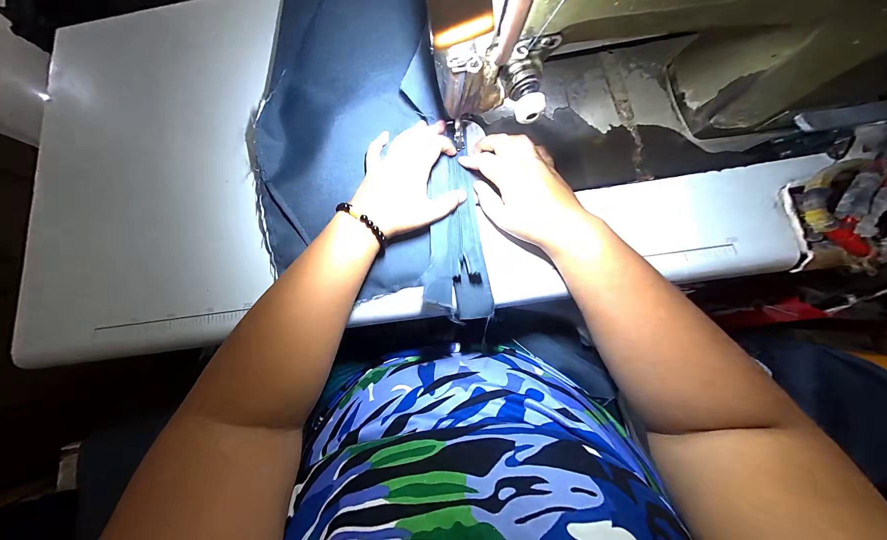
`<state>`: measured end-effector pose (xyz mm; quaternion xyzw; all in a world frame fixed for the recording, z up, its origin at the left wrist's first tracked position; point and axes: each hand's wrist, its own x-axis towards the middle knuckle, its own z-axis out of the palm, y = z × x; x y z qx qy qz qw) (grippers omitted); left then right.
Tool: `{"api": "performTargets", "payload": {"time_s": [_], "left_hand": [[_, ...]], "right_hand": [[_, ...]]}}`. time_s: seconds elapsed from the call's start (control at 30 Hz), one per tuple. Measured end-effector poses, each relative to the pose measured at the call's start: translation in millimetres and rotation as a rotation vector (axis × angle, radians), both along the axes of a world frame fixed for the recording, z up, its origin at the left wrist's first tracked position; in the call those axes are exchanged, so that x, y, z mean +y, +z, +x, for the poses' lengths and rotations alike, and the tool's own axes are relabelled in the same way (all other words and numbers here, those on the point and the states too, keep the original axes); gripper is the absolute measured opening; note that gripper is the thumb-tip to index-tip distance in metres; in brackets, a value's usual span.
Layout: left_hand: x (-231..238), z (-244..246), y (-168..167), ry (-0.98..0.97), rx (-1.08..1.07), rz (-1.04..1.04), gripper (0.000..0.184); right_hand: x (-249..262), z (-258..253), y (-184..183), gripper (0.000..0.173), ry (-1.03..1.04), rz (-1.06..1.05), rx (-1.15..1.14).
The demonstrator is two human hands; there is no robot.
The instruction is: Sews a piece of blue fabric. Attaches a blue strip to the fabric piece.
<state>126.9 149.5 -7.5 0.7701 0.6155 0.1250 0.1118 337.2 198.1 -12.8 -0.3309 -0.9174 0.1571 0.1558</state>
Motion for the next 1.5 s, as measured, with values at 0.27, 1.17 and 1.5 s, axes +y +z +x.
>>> {"api": "performTargets", "payload": {"time_s": [0.27, 1.17, 1.5], "left_hand": [[-35, 18, 5, -0.007, -0.092, -0.013, 0.043], [-105, 50, -10, -0.001, -0.167, 0.246, 0.026], [-95, 43, -7, 0.040, -0.204, 0.097, 0.029]], "right_hand": [[-44, 13, 18, 0.035, 0.058, 0.044, -0.144], [-90, 41, -22, 0.022, 0.105, 0.199, 0.325], [-72, 49, -11, 0.026, 0.191, 0.131, 0.201]]}}
